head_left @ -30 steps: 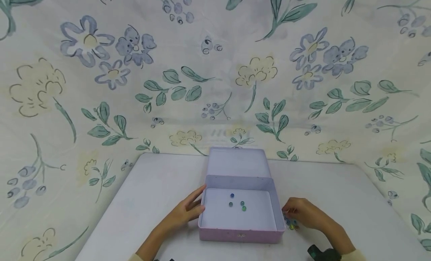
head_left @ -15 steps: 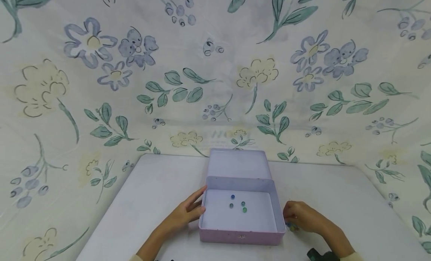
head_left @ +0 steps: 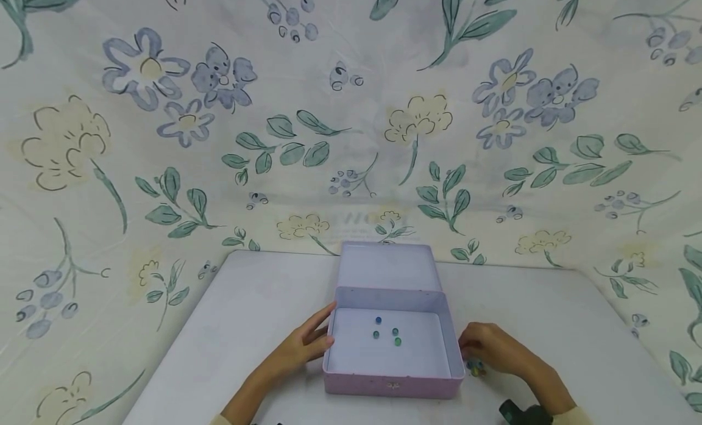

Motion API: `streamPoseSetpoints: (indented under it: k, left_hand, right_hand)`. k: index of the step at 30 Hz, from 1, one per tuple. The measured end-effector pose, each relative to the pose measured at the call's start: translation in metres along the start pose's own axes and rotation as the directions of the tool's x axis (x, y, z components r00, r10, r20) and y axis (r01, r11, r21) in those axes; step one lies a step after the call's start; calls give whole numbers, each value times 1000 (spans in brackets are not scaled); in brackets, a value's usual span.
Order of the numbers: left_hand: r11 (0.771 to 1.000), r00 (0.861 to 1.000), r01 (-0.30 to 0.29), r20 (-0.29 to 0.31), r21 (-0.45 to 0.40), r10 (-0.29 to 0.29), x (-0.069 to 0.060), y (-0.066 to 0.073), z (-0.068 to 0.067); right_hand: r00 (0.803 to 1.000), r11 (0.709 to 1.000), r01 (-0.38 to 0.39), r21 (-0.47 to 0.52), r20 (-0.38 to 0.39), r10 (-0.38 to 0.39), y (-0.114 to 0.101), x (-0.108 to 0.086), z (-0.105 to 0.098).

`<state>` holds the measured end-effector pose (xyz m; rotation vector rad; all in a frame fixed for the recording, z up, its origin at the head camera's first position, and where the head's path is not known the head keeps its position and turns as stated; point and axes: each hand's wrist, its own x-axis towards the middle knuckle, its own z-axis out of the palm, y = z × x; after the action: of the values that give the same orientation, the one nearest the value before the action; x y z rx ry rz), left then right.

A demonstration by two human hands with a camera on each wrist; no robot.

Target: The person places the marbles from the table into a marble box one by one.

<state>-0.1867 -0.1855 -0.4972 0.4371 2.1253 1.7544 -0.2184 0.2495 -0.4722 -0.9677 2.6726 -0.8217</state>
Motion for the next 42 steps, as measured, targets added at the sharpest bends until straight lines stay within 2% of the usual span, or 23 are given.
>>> streamPoseSetpoints:
  k: [8, 13, 20, 26, 37, 42]
  left_hand:
    - [1000, 1000, 5, -10, -5, -5, -1, 0, 0]
    - [1000, 1000, 9, -11, -8, -9, -1, 0, 1]
    - [1000, 1000, 9, -10, -10, -9, -2, 0, 1]
    - [1000, 1000, 15, -15, -6, -15, -2, -1, 1]
    - [1000, 1000, -4, -6, -10, 4, 1, -2, 1]
    - [1000, 1000, -1, -10, -11, 1, 1, -3, 2]
  right_hand:
    - [996, 998, 35, 54, -88, -30, 1, 0, -7]
    - [980, 990, 113, 81, -175, -98, 0, -3, -15]
    - [962, 984, 165, 63, -231, -147, -7, -1, -31]
    - [954, 978, 206, 38, -231, -192, -17, 8, -46]
    - [970, 983, 184, -20, -157, -185, -39, 38, -59]
    - [959, 970, 241, -39, -142, -244, -53, 55, -59]
